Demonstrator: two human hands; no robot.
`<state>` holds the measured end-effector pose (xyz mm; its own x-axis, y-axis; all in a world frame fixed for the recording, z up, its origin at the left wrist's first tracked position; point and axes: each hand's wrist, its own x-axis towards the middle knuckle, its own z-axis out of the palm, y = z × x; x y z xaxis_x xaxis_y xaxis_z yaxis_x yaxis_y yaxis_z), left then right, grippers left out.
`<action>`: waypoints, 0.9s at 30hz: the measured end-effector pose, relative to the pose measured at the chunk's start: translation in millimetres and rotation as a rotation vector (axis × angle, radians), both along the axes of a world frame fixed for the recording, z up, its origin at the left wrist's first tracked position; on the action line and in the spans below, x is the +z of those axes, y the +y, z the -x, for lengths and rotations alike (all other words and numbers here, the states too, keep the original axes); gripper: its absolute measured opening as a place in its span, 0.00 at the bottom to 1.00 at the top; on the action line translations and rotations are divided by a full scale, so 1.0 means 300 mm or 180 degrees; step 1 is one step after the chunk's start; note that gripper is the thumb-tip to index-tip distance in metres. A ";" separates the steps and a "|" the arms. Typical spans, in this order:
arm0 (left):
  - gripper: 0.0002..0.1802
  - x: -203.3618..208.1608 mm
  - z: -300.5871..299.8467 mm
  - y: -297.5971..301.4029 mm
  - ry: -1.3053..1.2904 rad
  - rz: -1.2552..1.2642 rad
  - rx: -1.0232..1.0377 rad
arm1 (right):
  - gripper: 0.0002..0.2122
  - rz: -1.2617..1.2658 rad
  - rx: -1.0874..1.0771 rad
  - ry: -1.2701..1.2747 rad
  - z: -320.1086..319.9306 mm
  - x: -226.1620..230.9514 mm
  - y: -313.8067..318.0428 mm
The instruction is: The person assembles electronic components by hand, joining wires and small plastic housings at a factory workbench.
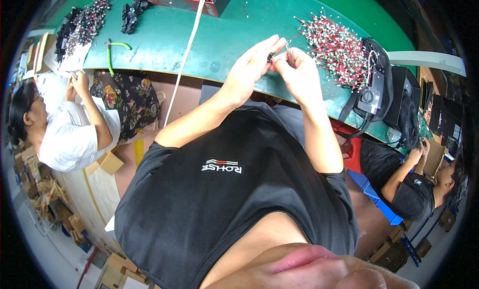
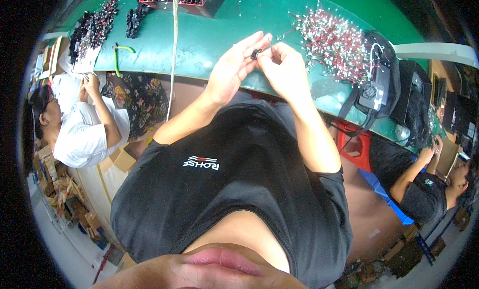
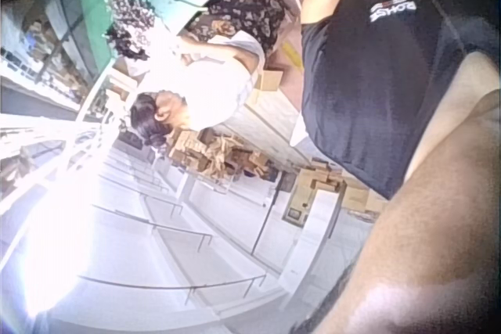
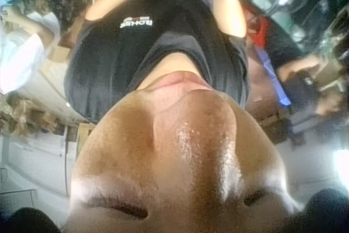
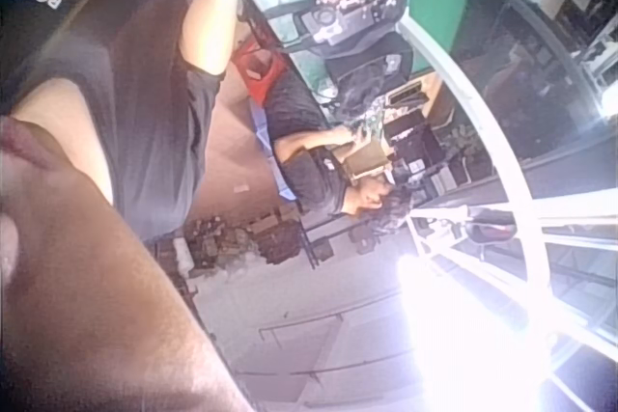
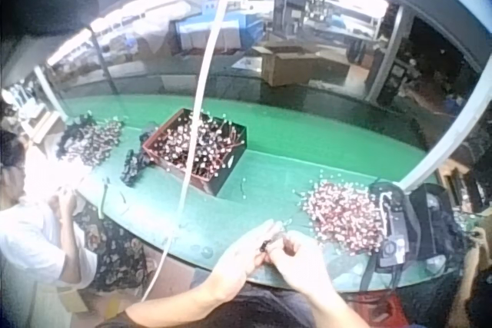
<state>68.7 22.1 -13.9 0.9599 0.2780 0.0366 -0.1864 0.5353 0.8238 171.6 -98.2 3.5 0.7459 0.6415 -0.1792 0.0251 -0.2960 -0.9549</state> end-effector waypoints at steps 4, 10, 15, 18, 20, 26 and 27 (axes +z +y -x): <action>0.40 0.001 -0.004 -0.003 0.0007 -0.0023 -0.0007 | 0.05 -0.0107 0.0020 0.0070 0.003 -0.007 0.002; 0.29 0.030 -0.032 0.004 -0.0390 -0.0577 0.0491 | 0.06 -0.0991 -0.0456 0.0954 0.005 0.038 0.002; 0.23 0.020 -0.037 0.009 -0.0407 -0.1166 0.0727 | 0.04 -0.1253 -0.0419 0.1266 0.030 0.055 -0.018; 0.17 0.033 -0.039 0.028 -0.0377 -0.1750 0.0939 | 0.04 -0.1377 -0.0485 0.1516 0.042 0.062 -0.021; 0.14 0.042 -0.039 0.041 -0.0264 -0.2212 0.0991 | 0.04 -0.1405 -0.0432 0.1592 0.043 0.064 -0.026; 0.14 0.064 -0.044 0.055 -0.0022 -0.1339 0.0808 | 0.10 -0.1485 -0.0007 0.1492 0.050 0.074 -0.066; 0.14 0.061 -0.046 0.057 0.0005 -0.1332 0.0798 | 0.10 -0.1476 -0.0021 0.1518 0.052 0.078 -0.076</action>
